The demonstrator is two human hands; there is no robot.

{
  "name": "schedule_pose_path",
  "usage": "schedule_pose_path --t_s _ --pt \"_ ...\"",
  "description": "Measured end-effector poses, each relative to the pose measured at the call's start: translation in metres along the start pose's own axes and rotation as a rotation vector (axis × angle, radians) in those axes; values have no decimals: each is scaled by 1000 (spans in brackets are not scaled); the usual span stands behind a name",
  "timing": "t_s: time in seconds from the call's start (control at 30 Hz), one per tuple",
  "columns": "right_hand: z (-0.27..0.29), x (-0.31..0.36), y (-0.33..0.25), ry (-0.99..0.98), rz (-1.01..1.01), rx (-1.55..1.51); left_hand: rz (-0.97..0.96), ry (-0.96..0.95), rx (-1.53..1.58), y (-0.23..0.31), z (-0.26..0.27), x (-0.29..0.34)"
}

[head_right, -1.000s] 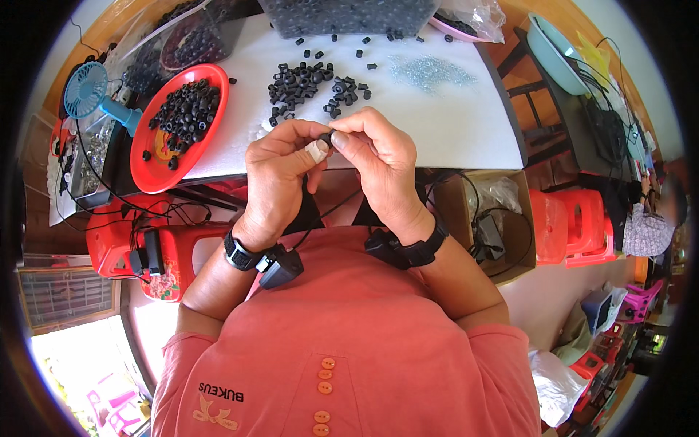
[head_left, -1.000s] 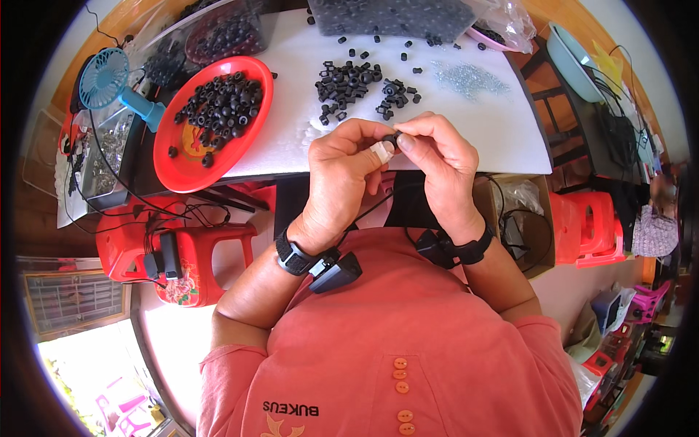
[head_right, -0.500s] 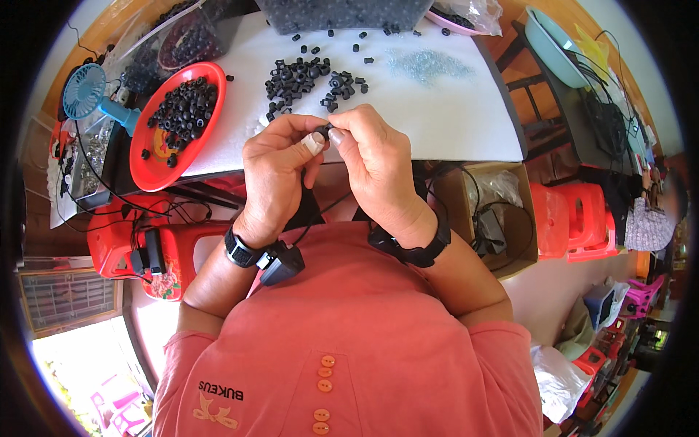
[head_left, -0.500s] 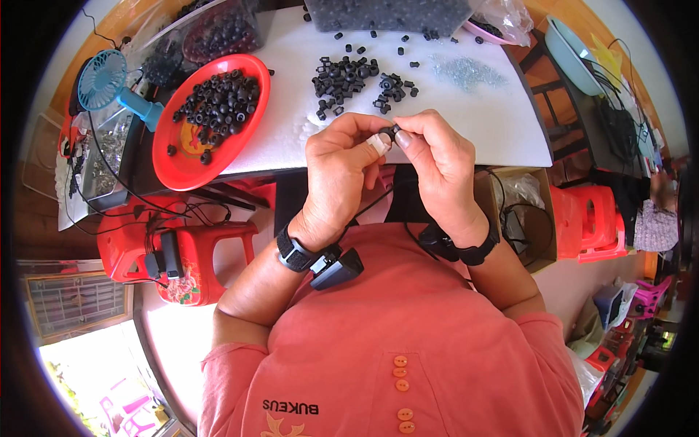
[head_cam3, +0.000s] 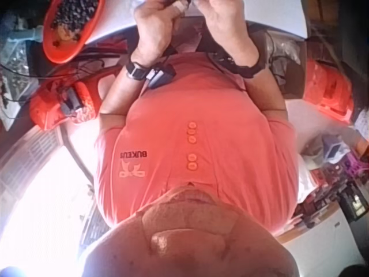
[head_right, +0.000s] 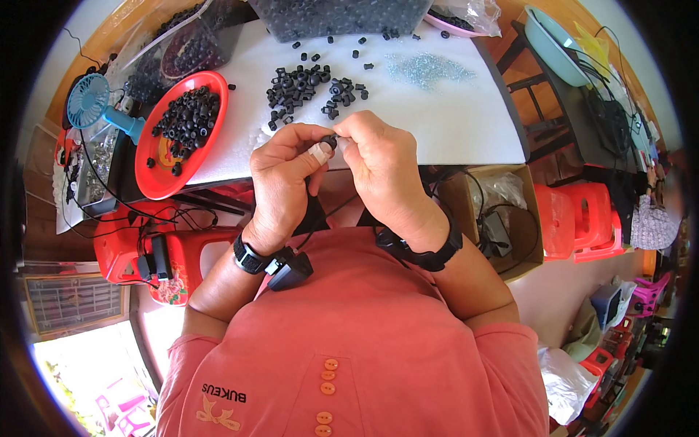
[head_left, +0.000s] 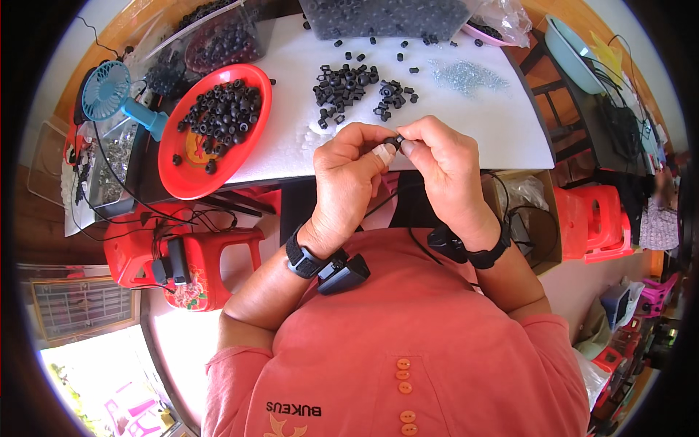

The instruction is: Assembling small black rings onto white plastic components at a workstation.

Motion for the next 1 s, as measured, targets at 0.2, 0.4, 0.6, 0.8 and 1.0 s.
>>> schedule_pose_path --t_s 0.2,0.4,0.6,0.8,1.0 --pt "-3 0 -3 21 42 132 -61 3 3 0 0 -1" --pt "-11 6 29 37 -223 -373 -11 18 111 -2 2 -1" --pt "-10 0 -4 60 112 12 34 78 176 -3 8 -1" --pt "-12 6 -13 158 119 54 34 94 194 -5 9 1" --pt "-16 4 -14 86 171 97 -3 87 191 0 8 -1"
Point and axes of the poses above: each hand's wrist, its own x-axis away from the middle knuckle, its own z-axis out of the back of the hand, y = z × x, the point moved 9 cm from there along -x, towards the middle knuckle, and after that the axes turned 9 degrees about -z, right-handed, at the moved point
